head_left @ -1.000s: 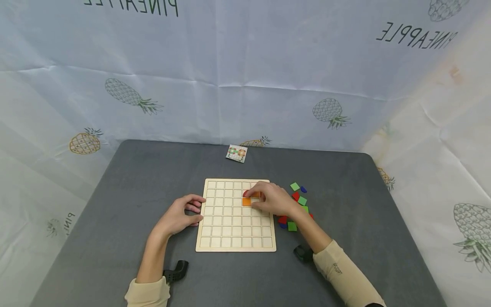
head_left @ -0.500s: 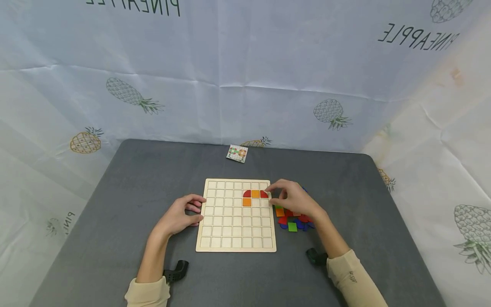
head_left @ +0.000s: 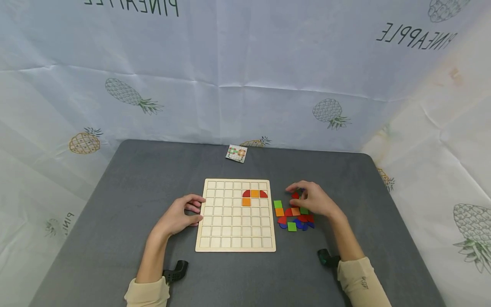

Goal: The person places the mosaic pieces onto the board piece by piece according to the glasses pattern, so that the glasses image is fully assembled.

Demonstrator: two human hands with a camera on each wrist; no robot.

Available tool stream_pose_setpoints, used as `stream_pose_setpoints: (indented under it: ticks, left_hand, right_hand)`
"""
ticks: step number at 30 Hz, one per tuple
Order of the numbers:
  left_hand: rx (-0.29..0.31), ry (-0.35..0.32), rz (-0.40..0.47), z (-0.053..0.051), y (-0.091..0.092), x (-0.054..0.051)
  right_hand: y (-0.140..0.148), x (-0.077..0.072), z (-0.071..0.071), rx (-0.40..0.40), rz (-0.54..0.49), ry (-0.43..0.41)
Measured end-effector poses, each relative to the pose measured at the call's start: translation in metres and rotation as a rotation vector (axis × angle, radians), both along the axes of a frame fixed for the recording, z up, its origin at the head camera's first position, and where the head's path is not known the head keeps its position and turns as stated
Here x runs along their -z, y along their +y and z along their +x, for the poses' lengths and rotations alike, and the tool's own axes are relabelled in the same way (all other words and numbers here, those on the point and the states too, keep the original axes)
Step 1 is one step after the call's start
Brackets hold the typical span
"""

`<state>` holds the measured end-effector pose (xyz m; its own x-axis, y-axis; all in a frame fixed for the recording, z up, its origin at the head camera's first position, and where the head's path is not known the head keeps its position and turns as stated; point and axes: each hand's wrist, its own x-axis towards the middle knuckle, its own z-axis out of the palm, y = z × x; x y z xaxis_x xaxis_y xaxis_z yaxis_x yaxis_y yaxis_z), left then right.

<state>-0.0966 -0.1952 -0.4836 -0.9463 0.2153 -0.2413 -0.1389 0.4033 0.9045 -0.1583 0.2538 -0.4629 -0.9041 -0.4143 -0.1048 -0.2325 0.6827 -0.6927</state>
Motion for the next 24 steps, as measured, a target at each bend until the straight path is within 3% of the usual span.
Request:
stream_pose_setpoints:
  ticks: [12,24]
  left_hand:
    - [-0.005,0.003,-0.012,0.0,0.0,0.001]
    - [0.001,0.003,0.001,0.0,0.0,0.001]
  right_hand:
    - [0.014,0.003,-0.007,0.042,0.153,0.031]
    - [0.022,0.005,-0.018,0.022,0.184,-0.016]
